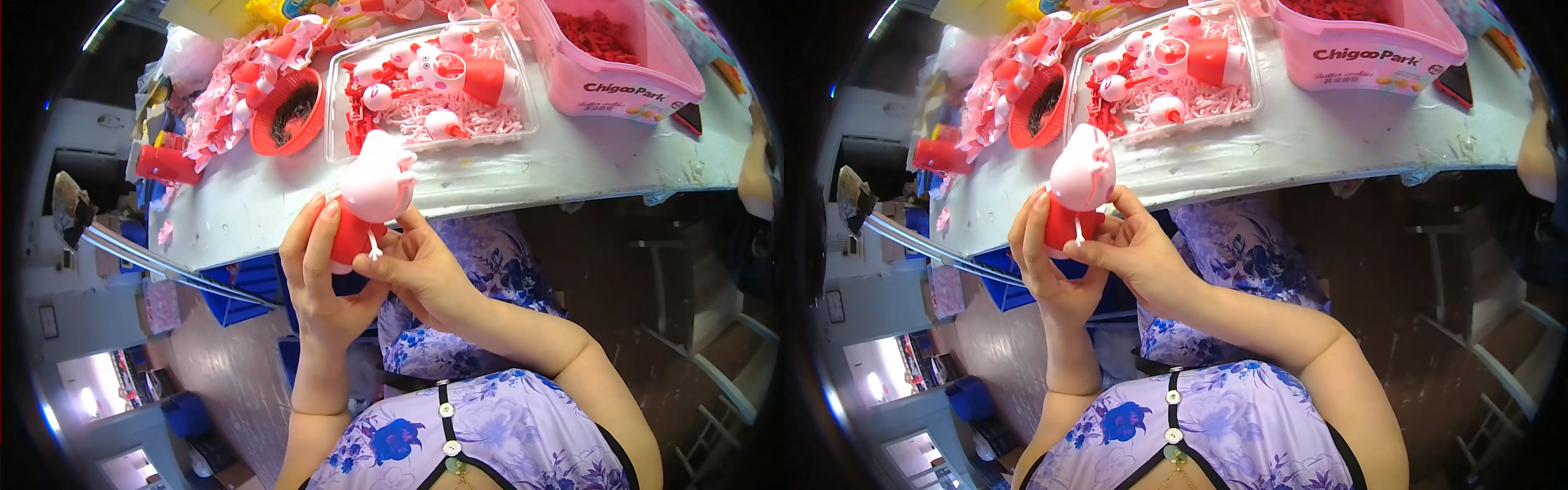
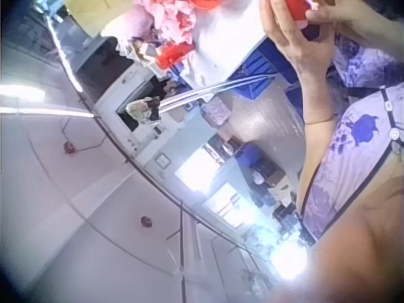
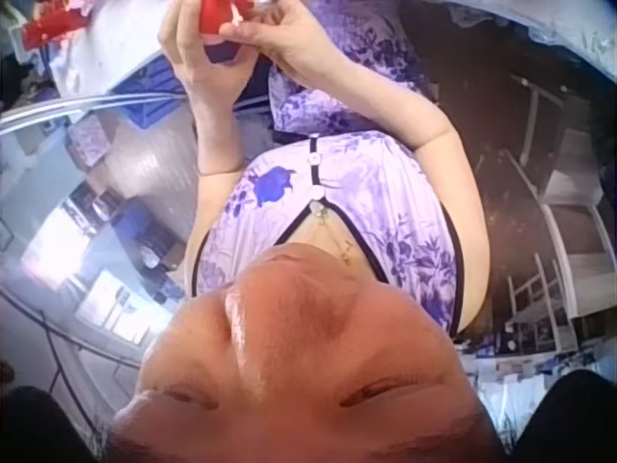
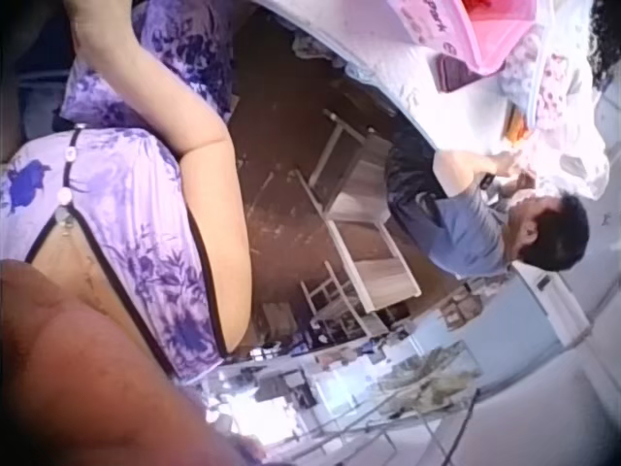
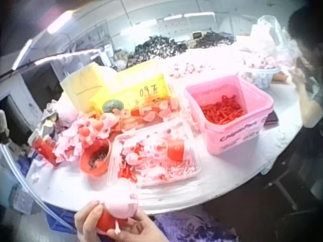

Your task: The person assembles small pink and white plastic toys by hand. They pick up a white head piece and a pink body frame, insert the head into the body, and attach small red limbs to the frame. The process is repeated for multiple units, with finished toys placed into a yellow basket.

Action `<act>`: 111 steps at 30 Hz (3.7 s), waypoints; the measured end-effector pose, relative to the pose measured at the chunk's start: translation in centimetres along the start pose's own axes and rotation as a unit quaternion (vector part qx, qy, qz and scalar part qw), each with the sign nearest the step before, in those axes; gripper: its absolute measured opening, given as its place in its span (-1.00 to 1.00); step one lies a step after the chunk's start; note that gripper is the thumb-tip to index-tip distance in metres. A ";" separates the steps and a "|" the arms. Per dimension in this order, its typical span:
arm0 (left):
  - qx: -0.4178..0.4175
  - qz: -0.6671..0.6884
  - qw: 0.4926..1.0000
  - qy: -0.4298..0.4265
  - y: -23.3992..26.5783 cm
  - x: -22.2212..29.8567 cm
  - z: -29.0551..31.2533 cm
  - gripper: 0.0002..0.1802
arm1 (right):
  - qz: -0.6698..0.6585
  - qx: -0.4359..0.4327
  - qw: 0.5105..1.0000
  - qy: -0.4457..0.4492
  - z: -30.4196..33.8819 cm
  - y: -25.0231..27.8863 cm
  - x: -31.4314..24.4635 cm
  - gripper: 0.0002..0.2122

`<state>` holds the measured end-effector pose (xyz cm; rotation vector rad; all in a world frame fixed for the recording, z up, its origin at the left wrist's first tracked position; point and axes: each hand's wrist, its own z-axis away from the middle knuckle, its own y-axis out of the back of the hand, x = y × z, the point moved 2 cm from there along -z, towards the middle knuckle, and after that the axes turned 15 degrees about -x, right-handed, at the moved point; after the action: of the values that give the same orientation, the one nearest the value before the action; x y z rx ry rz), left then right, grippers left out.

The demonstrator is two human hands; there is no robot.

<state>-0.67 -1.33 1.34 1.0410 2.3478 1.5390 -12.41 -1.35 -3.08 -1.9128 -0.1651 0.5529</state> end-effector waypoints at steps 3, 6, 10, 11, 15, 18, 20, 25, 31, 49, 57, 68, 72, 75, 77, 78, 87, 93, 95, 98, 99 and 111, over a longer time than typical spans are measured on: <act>0.026 0.014 1.000 -0.001 -0.7 -0.6 1.3 -0.28 | 0.016 0.007 0.999 -0.036 0.8 0.2 0.5 -0.51; 0.012 0.085 0.996 0.035 -1.3 -0.6 3.5 -0.22 | 0.083 0.017 0.989 -0.118 2.8 1.0 -0.2 -0.46; -0.136 0.278 0.943 0.121 -2.2 0.2 7.0 -0.25 | 0.278 0.047 0.955 -0.096 6.6 2.0 -2.6 -0.21; -0.174 0.321 0.923 0.119 -2.6 0.7 7.5 -0.28 | 0.376 0.046 0.921 -0.096 7.5 2.2 -3.3 -0.28; -0.269 0.424 0.854 0.134 -5.0 2.5 10.3 -0.33 | 0.505 0.003 0.814 -0.289 10.8 2.7 -5.4 -0.49; -0.312 0.466 0.812 0.159 -6.2 3.0 12.2 -0.33 | 0.530 -0.009 0.784 -0.324 12.6 3.5 -5.0 -0.49; -0.324 0.476 0.804 0.149 -6.5 3.6 12.5 -0.33 | 0.555 -0.015 0.760 -0.338 13.5 3.4 -4.8 -0.50; -0.354 0.488 0.783 0.153 -7.0 3.8 12.9 -0.37 | 0.587 -0.033 0.733 -0.342 14.7 3.9 -4.1 -0.57; -0.369 0.489 0.771 0.171 -7.1 3.5 13.3 -0.36 | 0.554 -0.002 0.759 -0.342 15.2 4.6 -3.2 -0.61; -0.345 0.450 0.817 0.106 -6.7 4.0 12.9 -0.44 | 0.656 -0.107 0.688 -0.291 14.3 4.0 -2.3 -0.63; -0.337 0.685 0.553 0.335 -8.1 3.1 13.4 -0.48 | 0.419 0.073 0.832 -0.356 13.2 4.5 -2.8 -0.59; -0.138 0.838 0.391 0.354 -11.8 5.7 9.8 -0.54 | 0.180 0.217 0.959 -0.034 11.6 6.2 -2.5 -0.50; -0.185 0.826 0.404 0.347 -12.2 5.7 9.2 -0.52 | 0.226 0.253 0.938 -0.069 11.8 6.4 -2.9 -0.50; -0.255 0.762 0.505 0.315 -12.3 5.2 9.7 -0.51 | 0.243 0.250 0.933 -0.087 12.4 7.3 -2.4 -0.55; -0.315 0.673 0.593 0.311 -12.0 5.9 8.9 -0.52 | 0.225 0.243 0.938 -0.099 12.8 8.1 -2.6 -0.55; -0.299 0.662 0.617 0.304 -12.0 6.2 9.2 -0.53 | 0.272 0.257 0.923 -0.091 12.8 8.1 -2.2 -0.53; -0.301 0.704 0.549 0.336 -12.4 5.8 9.4 -0.52 | 0.266 0.177 0.943 -0.090 12.8 7.5 -2.4 -0.50; -0.296 0.712 0.541 0.336 -12.5 5.7 10.0 -0.54 | 0.307 0.167 0.927 -0.139 13.1 7.3 -2.8 -0.50; -0.299 0.708 0.543 0.338 -12.3 5.7 10.1 -0.54 | 0.311 0.163 0.924 -0.148 12.9 6.7 -2.9 -0.50; -0.322 0.687 0.563 0.328 -11.9 5.6 10.0 -0.55 | 0.327 0.154 0.920 -0.150 13.0 6.0 -3.0 -0.52; -0.314 0.692 0.563 0.326 -11.9 5.7 10.1 -0.55 | 0.335 0.157 0.919 -0.138 13.1 5.9 -2.9 -0.52; -0.276 0.748 0.507 0.328 -12.8 5.7 10.2 -0.45 | 0.340 0.224 0.910 -0.071 13.1 6.9 -1.8 -0.64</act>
<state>-6.10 6.85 -12.94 2.7925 0.0963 3.1431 -20.89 6.23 -12.79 -1.4405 0.5219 1.0918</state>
